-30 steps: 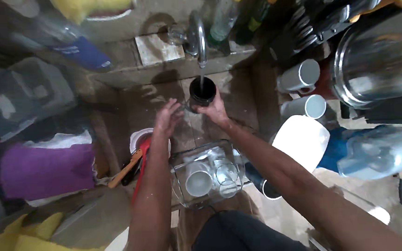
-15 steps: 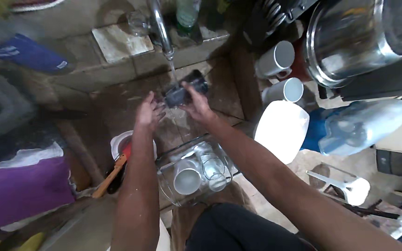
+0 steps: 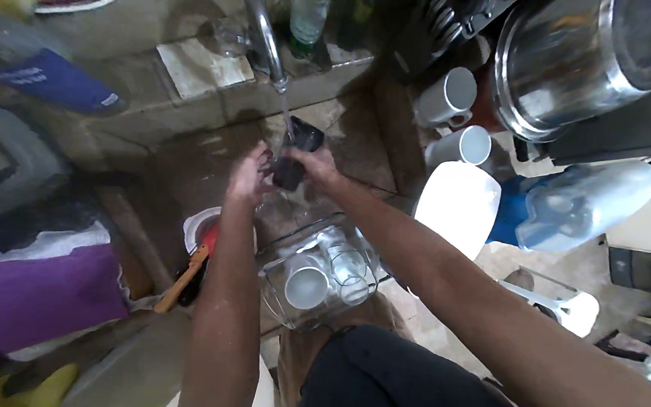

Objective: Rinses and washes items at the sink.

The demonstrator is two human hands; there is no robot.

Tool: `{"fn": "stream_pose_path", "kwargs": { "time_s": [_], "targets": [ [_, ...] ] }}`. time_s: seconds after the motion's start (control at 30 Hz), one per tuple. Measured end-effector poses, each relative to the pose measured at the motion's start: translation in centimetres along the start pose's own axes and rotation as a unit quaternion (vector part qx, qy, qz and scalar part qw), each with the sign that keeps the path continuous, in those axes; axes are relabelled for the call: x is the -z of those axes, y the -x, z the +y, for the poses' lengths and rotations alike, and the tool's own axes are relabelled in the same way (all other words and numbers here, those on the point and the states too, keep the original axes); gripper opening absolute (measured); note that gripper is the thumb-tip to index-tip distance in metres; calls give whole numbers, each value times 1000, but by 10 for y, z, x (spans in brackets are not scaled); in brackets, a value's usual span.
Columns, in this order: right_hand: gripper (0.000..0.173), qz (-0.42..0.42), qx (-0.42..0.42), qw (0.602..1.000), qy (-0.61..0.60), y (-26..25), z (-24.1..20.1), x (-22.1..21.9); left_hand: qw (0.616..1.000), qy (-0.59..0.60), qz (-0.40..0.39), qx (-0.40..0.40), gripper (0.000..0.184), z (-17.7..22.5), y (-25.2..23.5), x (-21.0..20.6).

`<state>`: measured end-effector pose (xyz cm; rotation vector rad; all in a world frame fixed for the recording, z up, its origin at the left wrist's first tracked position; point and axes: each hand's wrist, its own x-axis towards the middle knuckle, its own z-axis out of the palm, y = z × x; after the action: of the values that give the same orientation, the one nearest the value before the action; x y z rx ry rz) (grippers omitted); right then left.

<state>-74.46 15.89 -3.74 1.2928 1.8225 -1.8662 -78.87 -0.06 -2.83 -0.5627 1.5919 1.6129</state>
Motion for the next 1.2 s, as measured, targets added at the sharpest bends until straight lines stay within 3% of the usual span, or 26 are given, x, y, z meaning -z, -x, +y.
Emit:
{"fn": "stream_pose_path", "kwargs": {
  "time_s": [0.07, 0.13, 0.2, 0.5, 1.2],
  "targets": [
    [110, 3, 103, 986, 130, 6, -2, -8, 1000, 17, 16, 14, 61, -9, 3, 12],
    [109, 26, 176, 961, 209, 8, -3, -12, 999, 33, 23, 17, 57, -14, 4, 17],
    [107, 22, 176, 952, 250, 4, 2, -10, 999, 36, 23, 11, 56, -17, 3, 18],
    [105, -12, 265, 935, 233, -3, 12, 7, 998, 51, 8, -35, 54, -10, 7, 15],
    [104, -58, 271, 933, 229, -19, 7, 20, 996, 77, 19, -38, 52, -8, -1, 9]
  ]
}}
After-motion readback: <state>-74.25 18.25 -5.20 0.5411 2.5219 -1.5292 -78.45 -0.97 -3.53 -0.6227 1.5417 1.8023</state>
